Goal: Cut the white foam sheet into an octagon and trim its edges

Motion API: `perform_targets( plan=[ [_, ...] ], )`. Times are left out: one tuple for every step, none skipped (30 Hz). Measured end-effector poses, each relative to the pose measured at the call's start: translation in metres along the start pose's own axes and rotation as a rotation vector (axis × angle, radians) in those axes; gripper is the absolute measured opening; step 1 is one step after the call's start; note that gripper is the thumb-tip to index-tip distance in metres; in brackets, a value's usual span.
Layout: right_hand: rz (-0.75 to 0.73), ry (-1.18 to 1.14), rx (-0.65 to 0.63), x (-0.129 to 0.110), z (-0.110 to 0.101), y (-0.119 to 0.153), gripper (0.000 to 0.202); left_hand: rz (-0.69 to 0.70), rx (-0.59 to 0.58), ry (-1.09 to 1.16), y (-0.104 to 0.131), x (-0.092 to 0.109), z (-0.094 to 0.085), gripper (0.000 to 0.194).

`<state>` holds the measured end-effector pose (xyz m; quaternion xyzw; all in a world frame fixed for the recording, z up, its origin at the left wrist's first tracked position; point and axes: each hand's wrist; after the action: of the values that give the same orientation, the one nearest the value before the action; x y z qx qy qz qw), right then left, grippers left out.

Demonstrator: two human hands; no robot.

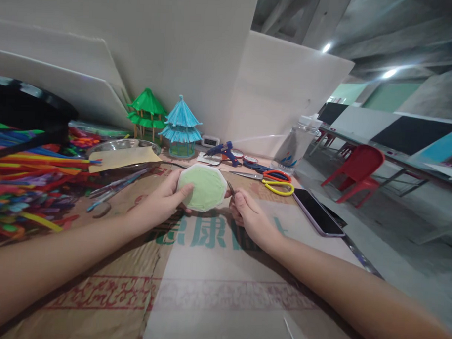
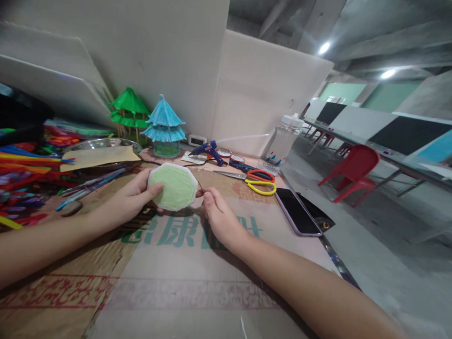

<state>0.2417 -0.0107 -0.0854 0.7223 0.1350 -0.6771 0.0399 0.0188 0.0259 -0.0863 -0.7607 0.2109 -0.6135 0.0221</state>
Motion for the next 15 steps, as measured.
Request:
perform_targets(
  plan=[
    [0.000,0.002,0.003,-0.0007,0.0004,0.0005,0.057,-0.001,0.011,-0.006,-0.0004,0.0001,-0.0004,0.041],
    [0.004,-0.008,0.004,-0.0009,0.0004,0.0007,0.057,-0.006,0.016,-0.007,-0.0007,-0.0002,-0.0009,0.043],
    [0.007,-0.022,0.004,-0.0007,0.0001,0.0008,0.056,-0.011,0.017,-0.002,-0.0010,-0.0007,-0.0014,0.044],
    [0.010,-0.031,0.004,-0.0001,-0.0004,0.0007,0.055,-0.014,0.013,0.007,-0.0011,-0.0014,-0.0017,0.046],
    [0.011,-0.035,0.004,0.0009,-0.0011,0.0005,0.053,-0.013,0.006,0.018,-0.0011,-0.0022,-0.0020,0.047],
    [0.011,-0.035,0.002,0.0019,-0.0016,0.0002,0.051,-0.010,0.001,0.031,-0.0010,-0.0028,-0.0020,0.048],
    [0.010,-0.030,0.000,0.0029,-0.0020,-0.0001,0.049,-0.008,-0.003,0.041,-0.0009,-0.0031,-0.0019,0.049],
    [0.007,-0.025,-0.003,0.0035,-0.0023,-0.0004,0.048,-0.009,-0.006,0.048,-0.0006,-0.0030,-0.0017,0.049],
    [0.008,-0.024,-0.004,0.0037,-0.0023,-0.0007,0.046,-0.009,-0.006,0.050,-0.0004,-0.0027,-0.0014,0.050],
    [0.007,-0.030,0.001,0.0033,-0.0023,-0.0010,0.046,-0.011,-0.004,0.047,-0.0001,-0.0022,-0.0010,0.050],
    [0.003,-0.040,0.014,0.0025,-0.0022,-0.0012,0.045,-0.013,-0.001,0.041,0.0002,-0.0017,-0.0007,0.050],
    [-0.004,-0.048,0.033,0.0014,-0.0020,-0.0016,0.046,-0.014,-0.003,0.034,0.0004,-0.0013,-0.0004,0.050],
    [-0.012,-0.051,0.054,0.0002,-0.0020,-0.0019,0.046,-0.012,-0.011,0.027,0.0006,-0.0014,-0.0002,0.050],
    [-0.022,-0.048,0.076,-0.0011,-0.0020,-0.0023,0.046,-0.009,-0.024,0.021,0.0007,-0.0018,-0.0001,0.050],
    [-0.032,-0.039,0.094,-0.0023,-0.0021,-0.0027,0.046,-0.006,-0.039,0.015,0.0008,-0.0025,-0.0001,0.050]
  ],
)
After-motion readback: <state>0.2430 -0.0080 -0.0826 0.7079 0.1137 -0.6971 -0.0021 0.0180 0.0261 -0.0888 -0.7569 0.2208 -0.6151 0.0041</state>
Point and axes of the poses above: each hand's wrist, its own y-axis away from the middle knuckle, its own z-axis out of the palm, x = y × z, and after that the axes turned 7 degrees about -y, right-handed
